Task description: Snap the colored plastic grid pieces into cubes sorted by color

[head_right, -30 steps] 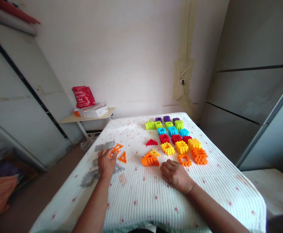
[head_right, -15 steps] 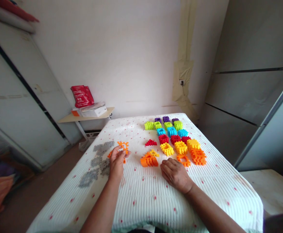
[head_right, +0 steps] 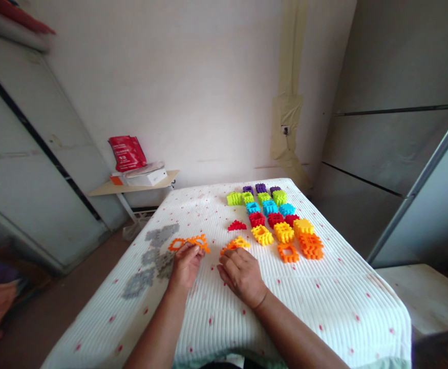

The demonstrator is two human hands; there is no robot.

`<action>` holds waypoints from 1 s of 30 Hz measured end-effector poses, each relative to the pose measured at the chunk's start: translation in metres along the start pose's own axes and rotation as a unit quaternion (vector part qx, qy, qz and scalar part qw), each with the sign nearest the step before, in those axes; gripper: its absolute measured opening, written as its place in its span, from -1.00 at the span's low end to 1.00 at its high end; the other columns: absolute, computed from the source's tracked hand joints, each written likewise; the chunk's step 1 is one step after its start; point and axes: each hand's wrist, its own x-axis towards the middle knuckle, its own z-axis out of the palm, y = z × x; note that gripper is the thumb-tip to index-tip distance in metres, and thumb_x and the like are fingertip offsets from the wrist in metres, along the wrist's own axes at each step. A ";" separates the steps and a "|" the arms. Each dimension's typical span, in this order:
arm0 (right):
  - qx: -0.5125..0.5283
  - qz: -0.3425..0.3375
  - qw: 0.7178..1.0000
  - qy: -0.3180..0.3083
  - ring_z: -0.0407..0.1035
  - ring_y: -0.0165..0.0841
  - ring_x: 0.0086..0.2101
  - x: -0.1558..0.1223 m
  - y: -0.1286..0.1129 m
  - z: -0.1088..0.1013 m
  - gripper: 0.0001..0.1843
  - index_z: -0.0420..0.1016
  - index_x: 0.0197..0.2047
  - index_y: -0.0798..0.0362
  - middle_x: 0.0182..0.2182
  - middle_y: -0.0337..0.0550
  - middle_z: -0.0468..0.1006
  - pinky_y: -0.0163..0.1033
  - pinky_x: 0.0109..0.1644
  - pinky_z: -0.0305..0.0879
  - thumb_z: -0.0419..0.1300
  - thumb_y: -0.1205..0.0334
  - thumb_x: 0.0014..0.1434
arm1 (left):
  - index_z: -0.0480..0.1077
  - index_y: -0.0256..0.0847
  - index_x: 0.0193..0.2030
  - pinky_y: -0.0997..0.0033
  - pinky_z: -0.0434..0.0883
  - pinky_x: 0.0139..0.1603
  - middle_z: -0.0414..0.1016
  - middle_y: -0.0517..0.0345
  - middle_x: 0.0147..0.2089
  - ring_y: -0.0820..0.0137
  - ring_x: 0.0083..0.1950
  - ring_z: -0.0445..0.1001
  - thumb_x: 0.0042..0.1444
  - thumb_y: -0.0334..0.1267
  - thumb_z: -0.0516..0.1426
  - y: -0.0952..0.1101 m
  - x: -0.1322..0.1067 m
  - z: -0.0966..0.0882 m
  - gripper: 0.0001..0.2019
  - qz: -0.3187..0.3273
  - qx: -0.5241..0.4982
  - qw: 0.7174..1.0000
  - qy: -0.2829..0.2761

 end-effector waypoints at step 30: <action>0.015 0.096 0.995 0.024 0.41 -0.32 -0.35 -0.004 0.040 -0.014 -0.83 0.45 -0.27 0.04 -0.41 -0.11 0.53 -0.19 -0.26 0.35 0.03 0.31 0.24 | 0.53 -0.16 -0.35 0.42 0.39 -0.26 0.50 0.07 -0.29 0.37 -0.22 0.45 0.00 -0.29 0.14 -0.006 -0.018 0.025 -0.87 0.195 0.351 0.914 -0.059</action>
